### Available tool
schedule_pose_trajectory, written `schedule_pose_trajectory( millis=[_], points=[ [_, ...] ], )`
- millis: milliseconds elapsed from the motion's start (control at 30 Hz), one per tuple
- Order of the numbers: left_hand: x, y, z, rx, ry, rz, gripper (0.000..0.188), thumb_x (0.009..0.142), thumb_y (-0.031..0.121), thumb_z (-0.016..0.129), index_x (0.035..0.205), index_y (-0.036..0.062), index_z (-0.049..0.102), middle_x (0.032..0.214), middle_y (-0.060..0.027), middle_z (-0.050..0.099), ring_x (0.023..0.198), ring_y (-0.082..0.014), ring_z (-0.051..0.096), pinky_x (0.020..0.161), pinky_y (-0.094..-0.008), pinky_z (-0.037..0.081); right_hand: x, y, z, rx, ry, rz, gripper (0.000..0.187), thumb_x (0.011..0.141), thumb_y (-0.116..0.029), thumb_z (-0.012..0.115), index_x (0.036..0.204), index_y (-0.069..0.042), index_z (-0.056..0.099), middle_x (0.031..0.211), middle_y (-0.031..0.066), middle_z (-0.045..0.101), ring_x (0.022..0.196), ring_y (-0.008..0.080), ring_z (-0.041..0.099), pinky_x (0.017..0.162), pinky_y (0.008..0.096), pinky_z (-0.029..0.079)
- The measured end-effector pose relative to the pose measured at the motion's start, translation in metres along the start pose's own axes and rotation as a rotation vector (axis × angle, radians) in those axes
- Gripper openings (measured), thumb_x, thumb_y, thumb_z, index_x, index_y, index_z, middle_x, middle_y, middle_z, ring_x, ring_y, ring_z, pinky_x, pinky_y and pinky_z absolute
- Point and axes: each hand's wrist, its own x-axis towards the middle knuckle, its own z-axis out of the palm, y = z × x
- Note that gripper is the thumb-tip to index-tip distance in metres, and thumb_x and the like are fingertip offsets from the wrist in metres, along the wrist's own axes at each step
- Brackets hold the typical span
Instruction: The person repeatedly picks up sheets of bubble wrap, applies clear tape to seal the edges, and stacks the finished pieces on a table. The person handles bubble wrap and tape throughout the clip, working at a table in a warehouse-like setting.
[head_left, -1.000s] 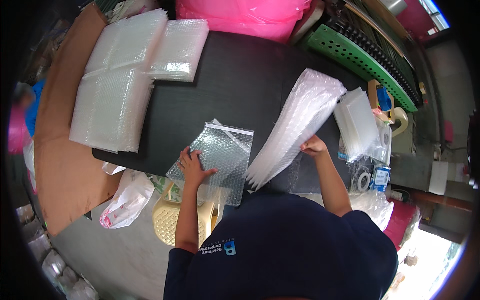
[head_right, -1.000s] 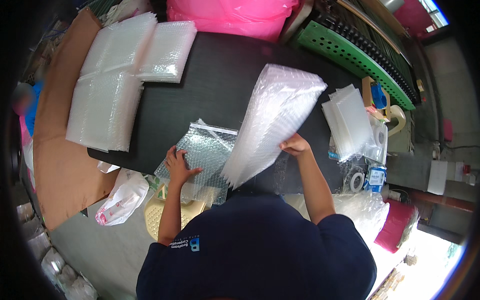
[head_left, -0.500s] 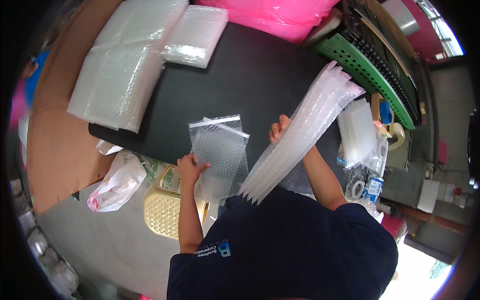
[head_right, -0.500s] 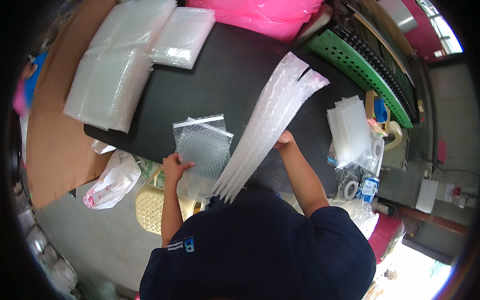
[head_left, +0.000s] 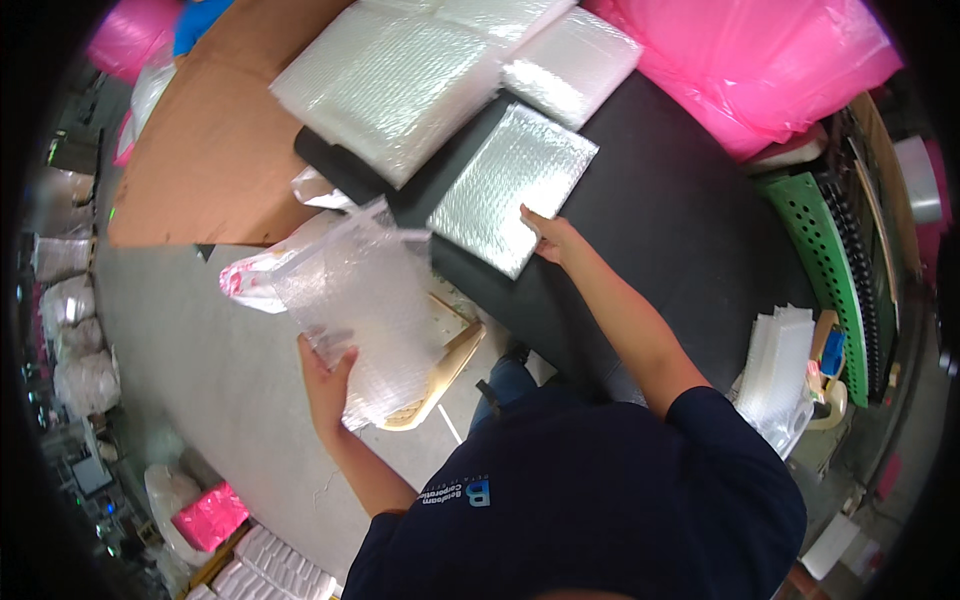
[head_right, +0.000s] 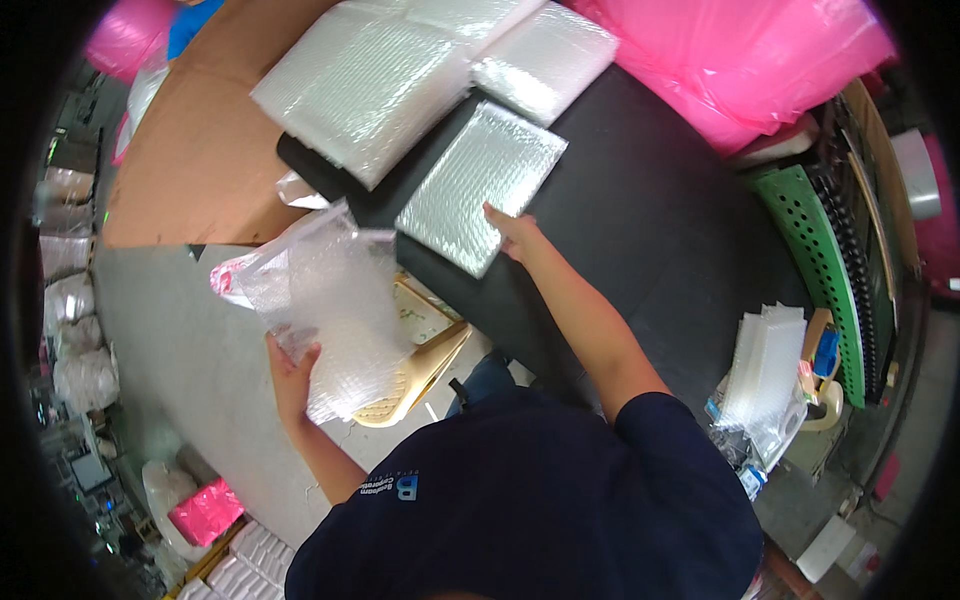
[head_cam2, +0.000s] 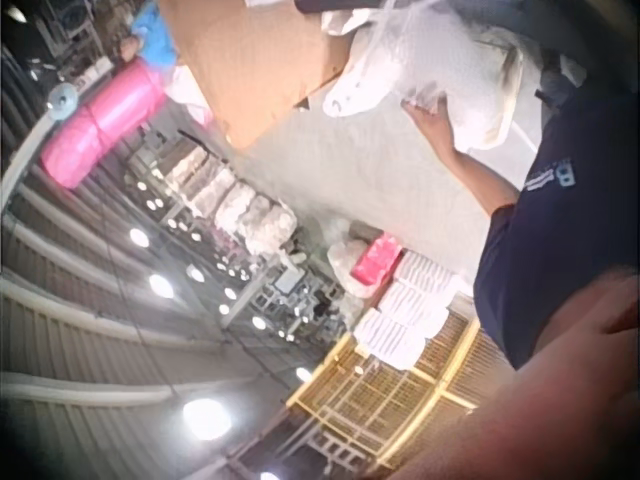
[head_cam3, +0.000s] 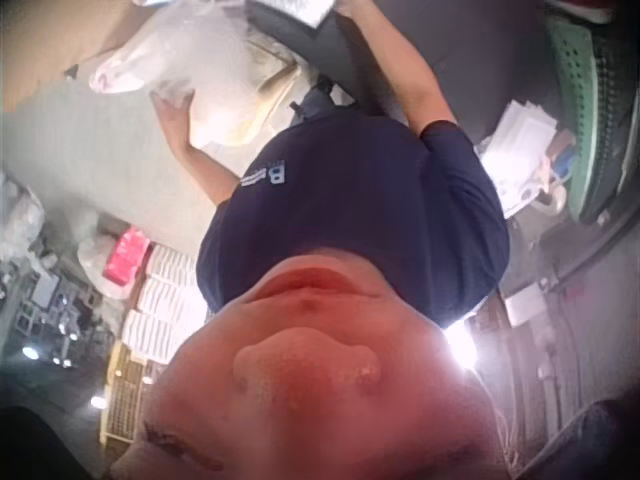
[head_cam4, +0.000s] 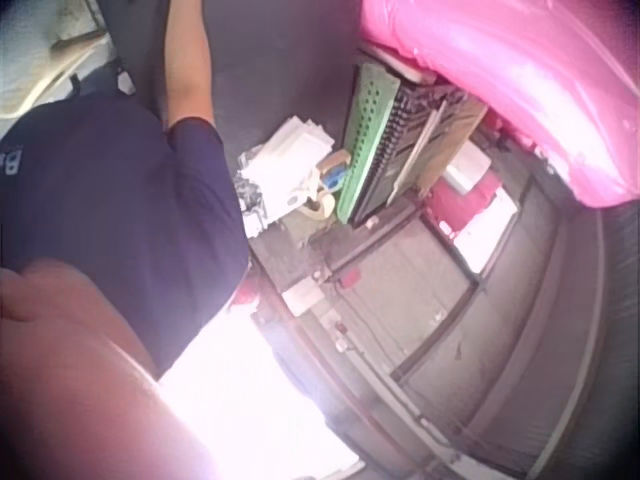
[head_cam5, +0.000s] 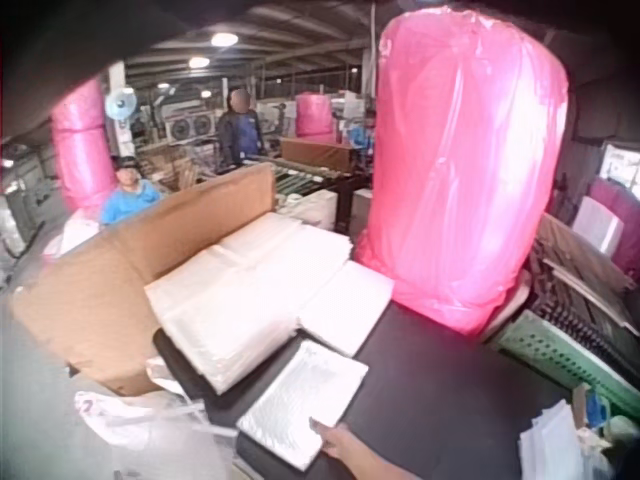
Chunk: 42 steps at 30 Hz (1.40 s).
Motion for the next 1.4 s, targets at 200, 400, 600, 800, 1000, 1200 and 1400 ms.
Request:
schedule_pose_trajectory(
  millis=[200,400,600,800,1000,1200,1400],
  points=[
    [0.001,-0.022,0.042,-0.157,-0.06,-0.026,0.061,0.076,0.016,0.076,0.127,-0.0007,0.047,0.12,-0.0089,0.055,0.108,-0.0179,0.053,0.094,-0.0311,0.042,-0.119,0.008,0.037,-0.462,-0.27,-0.522,0.114,0.072,-0.037,0.081,0.145,0.0,0.002,0.145,0.0203,0.029,0.129,0.0333,0.039,0.105,0.0433,0.033],
    [0.019,-0.058,0.17,0.26,-0.139,0.817,0.052,0.06,0.017,0.085,0.105,0.0047,0.062,0.105,-0.0122,0.062,0.095,-0.0277,0.06,0.082,-0.0376,0.05,-0.18,0.027,-0.046,-0.269,-0.147,-0.871,0.059,0.075,-0.016,0.079,0.125,-0.002,0.05,0.122,0.0069,0.054,0.112,0.0178,0.051,0.1,0.0329,0.035],
    [0.037,-0.07,0.253,0.143,-0.395,0.667,0.066,0.073,0.021,0.075,0.131,0.0097,0.044,0.134,-0.0152,0.045,0.125,-0.0311,0.042,0.102,-0.0406,0.035,-0.16,0.043,-0.149,-0.593,-0.043,-0.856,0.034,0.079,-0.011,0.069,0.111,-0.006,0.059,0.111,0.0091,0.06,0.11,0.02,0.054,0.095,0.0313,0.04],
    [-0.035,0.001,0.209,-1.456,-0.603,-0.499,0.06,0.095,0.043,0.048,0.142,0.0106,0.031,0.136,-0.0117,0.044,0.125,-0.0276,0.042,0.105,-0.0403,0.037,-0.181,0.02,-0.103,-0.959,0.499,-1.085,0.029,0.075,-0.001,0.062,0.103,-0.007,0.058,0.121,0.0152,0.052,0.119,0.0333,0.047,0.096,0.038,0.041],
    [0.022,0.019,0.213,-0.817,-0.313,-0.088,0.067,0.094,0.049,0.047,0.141,0.0041,0.029,0.138,-0.0166,0.04,0.12,-0.0299,0.047,0.101,-0.0464,0.04,-0.136,-0.006,-0.065,-0.975,0.195,-1.33,0.037,0.071,0.008,0.059,0.106,-0.005,0.057,0.131,0.0249,0.043,0.126,0.0406,0.04,0.103,0.0447,0.036],
    [0.095,0.007,0.197,-1.217,-0.281,-0.248,0.04,0.096,0.018,0.049,0.13,-0.0011,0.04,0.125,-0.013,0.051,0.112,-0.0264,0.052,0.094,-0.0401,0.044,-0.076,-0.062,-0.023,-1.528,0.088,-1.36,0.06,0.076,-0.001,0.062,0.131,-0.017,0.047,0.15,0.0179,0.023,0.14,0.0371,0.022,0.11,0.0466,0.03],
    [0.167,-0.077,0.244,-0.772,-0.104,-0.111,0.041,0.086,-0.003,0.059,0.125,0.0,0.045,0.118,-0.0132,0.055,0.103,-0.0255,0.057,0.089,-0.0393,0.048,-0.095,-0.04,-0.052,-1.863,0.089,-0.855,0.075,0.085,-0.016,0.062,0.147,-0.031,0.022,0.156,0.0076,0.008,0.143,0.0311,0.013,0.111,0.0541,0.023]
  ],
)
